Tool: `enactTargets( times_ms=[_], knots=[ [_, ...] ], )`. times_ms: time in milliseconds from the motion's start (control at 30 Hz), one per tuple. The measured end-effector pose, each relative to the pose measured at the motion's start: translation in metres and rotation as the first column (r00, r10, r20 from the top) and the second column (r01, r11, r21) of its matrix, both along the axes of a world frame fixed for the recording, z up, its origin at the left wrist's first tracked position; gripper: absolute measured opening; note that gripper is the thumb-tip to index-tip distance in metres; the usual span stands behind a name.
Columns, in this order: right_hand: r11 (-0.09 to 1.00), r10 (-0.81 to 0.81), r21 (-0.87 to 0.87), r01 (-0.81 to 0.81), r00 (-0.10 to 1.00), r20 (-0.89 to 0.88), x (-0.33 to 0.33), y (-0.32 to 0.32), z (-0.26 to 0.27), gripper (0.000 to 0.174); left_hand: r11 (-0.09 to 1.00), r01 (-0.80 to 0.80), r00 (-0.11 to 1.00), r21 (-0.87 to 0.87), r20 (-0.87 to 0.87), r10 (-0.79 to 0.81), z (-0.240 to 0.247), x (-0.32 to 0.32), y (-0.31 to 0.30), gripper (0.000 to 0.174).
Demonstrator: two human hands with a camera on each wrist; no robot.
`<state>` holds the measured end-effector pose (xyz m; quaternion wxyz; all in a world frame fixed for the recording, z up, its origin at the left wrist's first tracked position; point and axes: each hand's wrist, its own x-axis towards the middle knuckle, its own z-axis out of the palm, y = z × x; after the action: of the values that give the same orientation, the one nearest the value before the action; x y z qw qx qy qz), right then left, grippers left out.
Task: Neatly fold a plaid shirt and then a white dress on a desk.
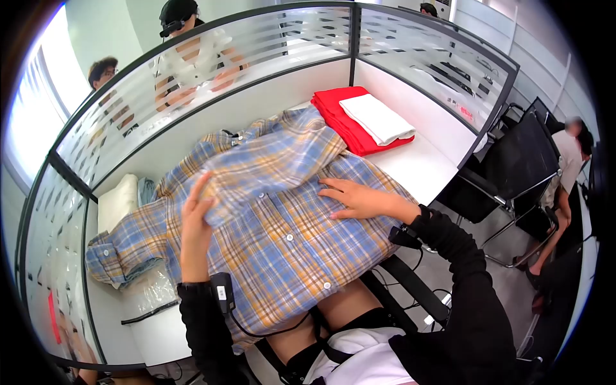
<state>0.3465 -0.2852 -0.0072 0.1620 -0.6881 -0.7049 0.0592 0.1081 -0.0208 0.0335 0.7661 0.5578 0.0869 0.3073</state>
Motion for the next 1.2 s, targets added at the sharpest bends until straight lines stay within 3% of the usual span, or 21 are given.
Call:
enactTargets(
  times_ms=[100, 200, 300, 467, 567, 600, 700, 800, 900, 1033, 1133, 1200],
  knots=[
    [0.999, 0.010, 0.044, -0.008, 0.999, -0.033, 0.000, -0.001, -0.004, 0.057, 0.993, -0.037, 0.966, 0.109, 0.258, 0.008, 0.026, -0.018, 0.006, 0.052],
    [0.999, 0.016, 0.046, -0.013, 0.999, -0.046, 0.001, -0.001, -0.004, 0.057, 0.984, -0.180, 0.957, -0.006, 0.231, 0.177, 0.031, -0.039, 0.007, 0.048],
    [0.999, 0.012, 0.039, -0.011, 1.000, -0.026, 0.000, -0.001, -0.004, 0.056, 0.903, -0.419, 0.907, 0.089, 0.003, 0.421, -0.003, -0.050, 0.043, 0.044],
    [0.999, -0.029, -0.032, 0.026, 0.995, -0.099, 0.000, -0.007, 0.016, 0.043, 0.908, -0.358, 0.934, -0.217, -0.089, 0.347, -0.048, -0.064, 0.086, 0.040],
    [0.959, -0.281, -0.015, 0.282, 0.944, -0.173, 0.008, -0.007, 0.036, 0.031, 0.905, -0.409, 0.896, -0.117, -0.237, 0.374, -0.050, -0.061, 0.081, 0.040],
    [0.908, -0.299, 0.232, 0.349, 0.928, -0.224, 0.013, -0.009, 0.034, 0.021, 0.918, -0.363, 0.920, -0.160, -0.220, 0.325, -0.058, -0.062, 0.085, 0.038],
    [0.770, -0.547, 0.416, 0.485, 0.836, 0.037, 0.039, -0.020, 0.029, 0.020, 0.934, -0.338, 0.911, -0.118, -0.291, 0.292, -0.065, -0.061, 0.083, 0.033],
    [0.789, -0.615, 0.118, 0.604, 0.768, 0.179, 0.057, -0.036, 0.025, 0.025, 0.934, -0.356, 0.873, 0.024, -0.349, 0.341, -0.063, -0.059, 0.079, 0.026],
    [0.780, -0.594, -0.165, 0.604, 0.797, 0.108, 0.061, -0.048, 0.030, 0.035, 0.937, -0.310, 0.858, 0.158, -0.378, 0.348, -0.059, -0.055, 0.073, 0.023],
    [0.803, -0.554, -0.263, 0.535, 0.833, 0.004, 0.069, -0.056, 0.033, 0.034, 0.938, -0.287, 0.834, 0.195, -0.431, 0.345, -0.059, -0.054, 0.073, 0.021],
    [0.865, -0.502, -0.072, 0.497, 0.850, -0.158, 0.066, -0.067, 0.040, 0.029, 0.916, -0.257, 0.811, 0.309, -0.446, 0.378, -0.056, -0.054, 0.068, 0.020],
    [0.849, -0.496, 0.026, 0.527, 0.813, -0.305, 0.055, -0.073, 0.049, 0.027, 0.917, -0.242, 0.816, 0.317, -0.445, 0.370, -0.060, -0.055, 0.072, 0.020]
  ],
)
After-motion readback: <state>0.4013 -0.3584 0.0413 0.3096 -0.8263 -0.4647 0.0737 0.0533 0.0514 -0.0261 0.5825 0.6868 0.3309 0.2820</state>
